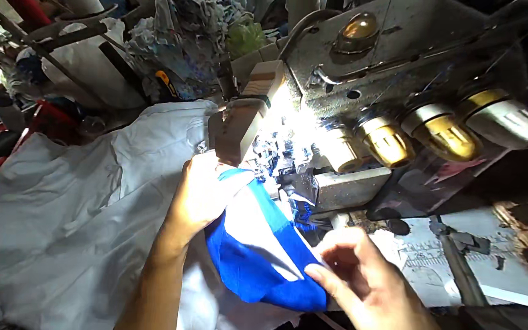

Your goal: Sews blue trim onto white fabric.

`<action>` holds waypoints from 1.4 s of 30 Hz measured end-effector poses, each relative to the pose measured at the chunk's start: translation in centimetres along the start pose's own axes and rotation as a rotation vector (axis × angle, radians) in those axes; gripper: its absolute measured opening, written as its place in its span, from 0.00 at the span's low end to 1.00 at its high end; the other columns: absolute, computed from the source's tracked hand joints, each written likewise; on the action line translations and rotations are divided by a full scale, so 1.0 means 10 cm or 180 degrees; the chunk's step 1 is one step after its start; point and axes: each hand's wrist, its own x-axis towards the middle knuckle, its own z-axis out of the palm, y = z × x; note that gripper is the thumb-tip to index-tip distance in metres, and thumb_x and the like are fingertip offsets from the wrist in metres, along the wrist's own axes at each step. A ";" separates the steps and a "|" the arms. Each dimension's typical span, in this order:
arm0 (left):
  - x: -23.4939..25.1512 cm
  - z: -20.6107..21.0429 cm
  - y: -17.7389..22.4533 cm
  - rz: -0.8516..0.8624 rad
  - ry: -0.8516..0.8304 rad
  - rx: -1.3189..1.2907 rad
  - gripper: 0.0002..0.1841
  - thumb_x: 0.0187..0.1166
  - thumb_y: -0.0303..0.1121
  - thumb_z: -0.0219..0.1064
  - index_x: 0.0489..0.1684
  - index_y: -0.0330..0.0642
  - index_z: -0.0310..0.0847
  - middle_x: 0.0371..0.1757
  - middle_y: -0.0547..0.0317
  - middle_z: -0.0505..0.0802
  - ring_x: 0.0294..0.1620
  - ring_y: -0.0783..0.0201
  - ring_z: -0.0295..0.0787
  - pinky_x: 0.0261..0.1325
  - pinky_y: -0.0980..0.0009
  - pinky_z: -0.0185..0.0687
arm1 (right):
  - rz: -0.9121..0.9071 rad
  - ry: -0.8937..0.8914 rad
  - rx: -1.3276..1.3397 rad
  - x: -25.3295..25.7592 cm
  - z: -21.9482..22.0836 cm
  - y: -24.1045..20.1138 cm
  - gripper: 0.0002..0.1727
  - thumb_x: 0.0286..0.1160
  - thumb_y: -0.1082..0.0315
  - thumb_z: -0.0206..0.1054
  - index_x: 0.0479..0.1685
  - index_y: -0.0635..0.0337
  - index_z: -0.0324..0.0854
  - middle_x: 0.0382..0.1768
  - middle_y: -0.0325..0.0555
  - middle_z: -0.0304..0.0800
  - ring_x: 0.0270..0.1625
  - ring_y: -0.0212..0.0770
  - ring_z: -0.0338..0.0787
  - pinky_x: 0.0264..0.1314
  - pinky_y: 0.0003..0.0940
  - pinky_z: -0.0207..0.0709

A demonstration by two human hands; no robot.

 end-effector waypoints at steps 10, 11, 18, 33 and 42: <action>0.17 0.12 0.06 -0.0133 0.0267 0.0093 0.10 0.68 0.26 0.74 0.45 0.39 0.87 0.37 0.62 0.91 0.38 0.76 0.87 0.45 0.73 0.81 | 0.0047 -0.0048 0.0366 0.19 -0.01 -0.04 0.12 0.78 0.76 0.67 0.53 0.64 0.93 0.45 0.41 0.92 0.52 0.21 0.88 0.60 0.14 0.82; 0.19 0.13 0.05 -0.0098 0.0250 0.0099 0.11 0.69 0.26 0.74 0.48 0.38 0.87 0.40 0.60 0.92 0.41 0.74 0.87 0.48 0.72 0.82 | 0.0043 -0.0053 0.0383 0.21 0.00 -0.05 0.12 0.78 0.76 0.67 0.53 0.64 0.92 0.45 0.41 0.92 0.51 0.21 0.88 0.59 0.14 0.82; 0.34 0.15 -0.10 0.0118 0.0273 0.0202 0.11 0.63 0.31 0.74 0.42 0.41 0.88 0.37 0.66 0.92 0.40 0.79 0.87 0.48 0.74 0.83 | 0.0256 -0.0371 0.0604 0.10 0.05 -0.15 0.14 0.76 0.77 0.68 0.57 0.66 0.91 0.49 0.45 0.94 0.50 0.23 0.92 0.54 0.17 0.86; -0.35 -0.33 0.12 0.0629 -0.0070 0.0370 0.12 0.65 0.40 0.77 0.40 0.47 0.84 0.46 0.63 0.87 0.51 0.69 0.83 0.53 0.71 0.81 | 0.0484 -0.0252 0.0384 0.40 0.06 -0.10 0.18 0.74 0.70 0.68 0.61 0.53 0.92 0.45 0.34 0.98 0.43 0.25 0.93 0.47 0.20 0.87; -1.22 -0.07 0.40 0.1117 0.0696 0.0620 0.05 0.73 0.41 0.70 0.35 0.54 0.86 0.39 0.68 0.94 0.52 0.68 0.89 0.68 0.52 0.67 | -0.1576 0.0293 -0.1872 0.26 0.00 -0.25 0.24 0.69 0.47 0.74 0.57 0.51 0.84 0.56 0.54 0.84 0.60 0.42 0.85 0.61 0.34 0.80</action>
